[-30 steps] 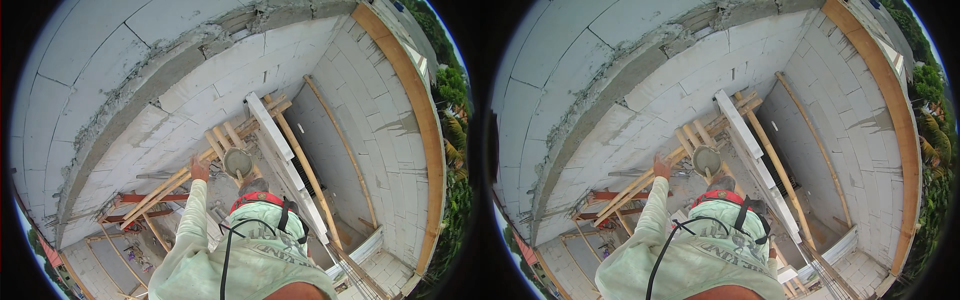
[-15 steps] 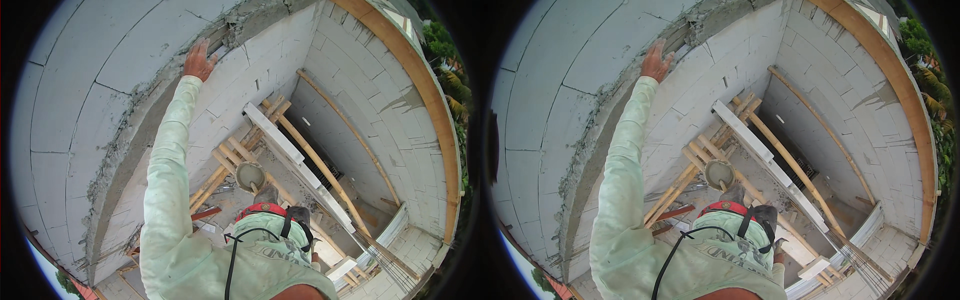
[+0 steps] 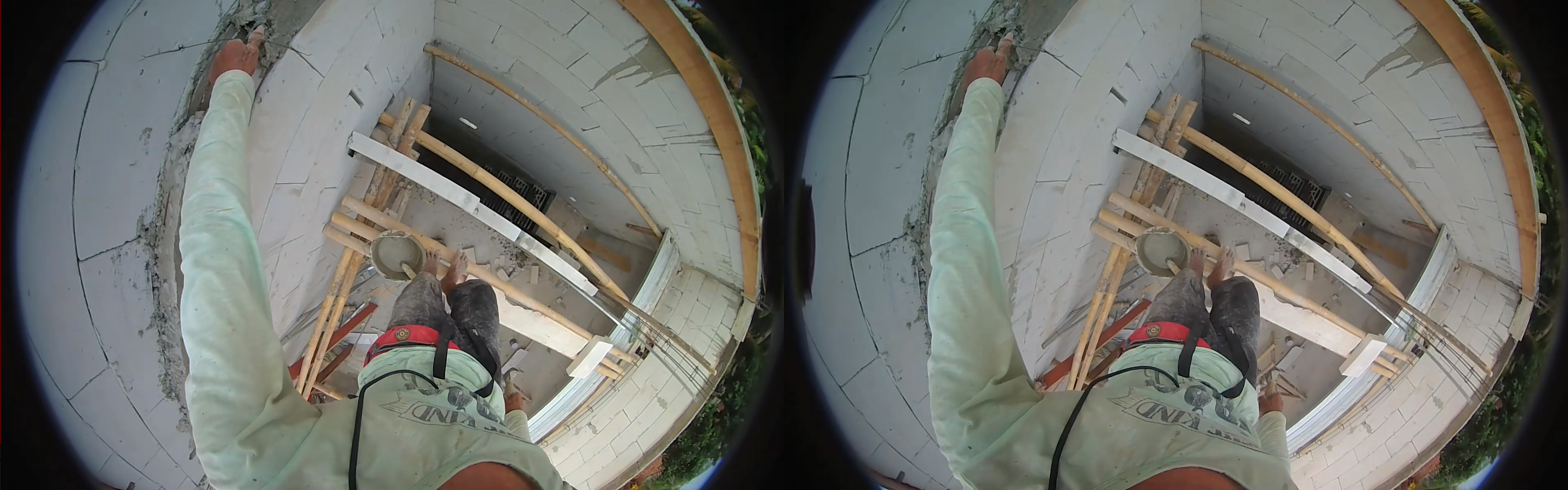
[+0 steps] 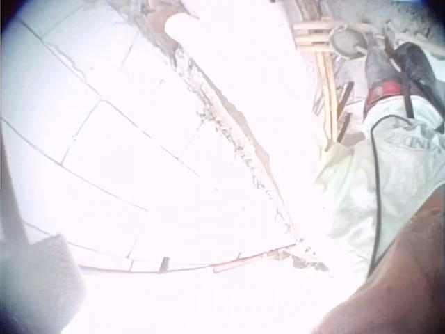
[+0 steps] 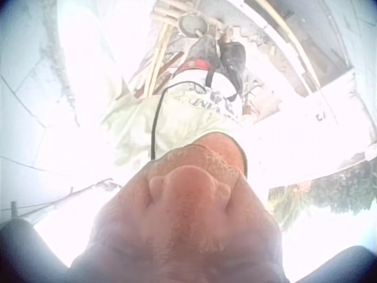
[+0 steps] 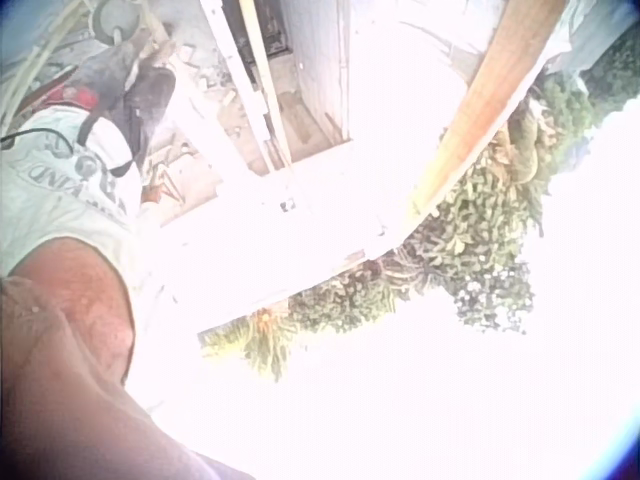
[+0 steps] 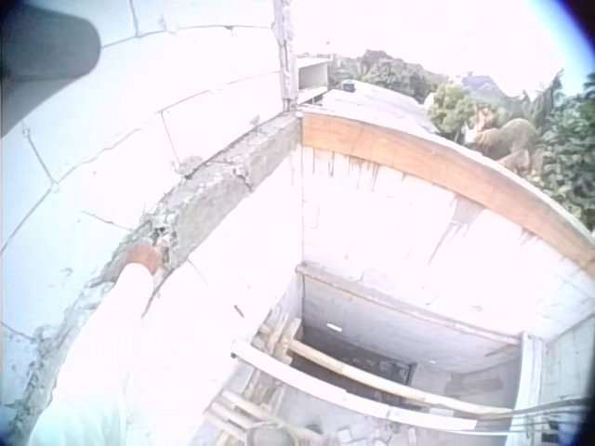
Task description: The person applies mortar onto a structure using a trowel, places a building block onto the mortar, and taps the block into place using a hammer.
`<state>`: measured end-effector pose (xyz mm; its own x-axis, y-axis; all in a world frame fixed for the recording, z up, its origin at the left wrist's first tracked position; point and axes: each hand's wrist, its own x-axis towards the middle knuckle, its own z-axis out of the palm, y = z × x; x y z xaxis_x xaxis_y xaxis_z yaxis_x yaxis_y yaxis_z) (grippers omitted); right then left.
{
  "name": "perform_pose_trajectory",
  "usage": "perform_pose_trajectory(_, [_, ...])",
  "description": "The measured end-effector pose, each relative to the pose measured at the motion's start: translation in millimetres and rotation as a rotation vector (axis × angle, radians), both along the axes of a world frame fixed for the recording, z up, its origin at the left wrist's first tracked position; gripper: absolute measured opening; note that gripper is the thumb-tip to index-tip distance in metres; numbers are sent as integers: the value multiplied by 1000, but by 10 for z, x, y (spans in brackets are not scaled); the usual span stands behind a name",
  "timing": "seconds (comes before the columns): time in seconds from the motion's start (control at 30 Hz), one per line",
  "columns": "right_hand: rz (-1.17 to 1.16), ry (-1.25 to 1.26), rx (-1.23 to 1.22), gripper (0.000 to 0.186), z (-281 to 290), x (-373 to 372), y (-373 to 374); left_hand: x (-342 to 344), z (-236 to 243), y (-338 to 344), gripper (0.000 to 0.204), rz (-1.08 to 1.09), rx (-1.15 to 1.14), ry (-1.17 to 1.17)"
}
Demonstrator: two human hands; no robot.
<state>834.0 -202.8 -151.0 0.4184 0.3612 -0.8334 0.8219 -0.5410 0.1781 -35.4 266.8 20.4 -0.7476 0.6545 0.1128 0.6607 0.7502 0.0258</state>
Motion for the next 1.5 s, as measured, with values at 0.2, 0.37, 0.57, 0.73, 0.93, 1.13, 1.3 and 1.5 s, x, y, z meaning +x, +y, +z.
perform_pose_trajectory(0.2, [17,2,-59,47,-270,-245,-1,-769,-260,-73,81,-103,-152,55])
perform_pose_trajectory(0.37, [18,8,-168,46,-224,-726,413,-393,-187,-137,79,-159,44,-207])
perform_pose_trajectory(0.57, [-7,35,-204,48,-525,-924,474,-512,-196,-158,80,-224,67,-141])
perform_pose_trajectory(0.73, [-41,30,-165,49,-583,-1155,693,-470,-195,-192,78,-252,38,74])
perform_pose_trajectory(0.93, [-11,28,-99,45,-728,-1204,869,-476,-224,-197,77,-261,39,119])
perform_pose_trajectory(1.13, [77,40,-59,48,-929,-1102,956,-414,-160,-191,78,-261,77,36])
perform_pose_trajectory(1.3, [138,47,-114,49,-937,-1116,1151,-268,-152,-205,81,-218,71,72])
perform_pose_trajectory(1.5, [210,74,-46,44,-920,-1119,1317,-208,-205,-114,81,-195,8,64])
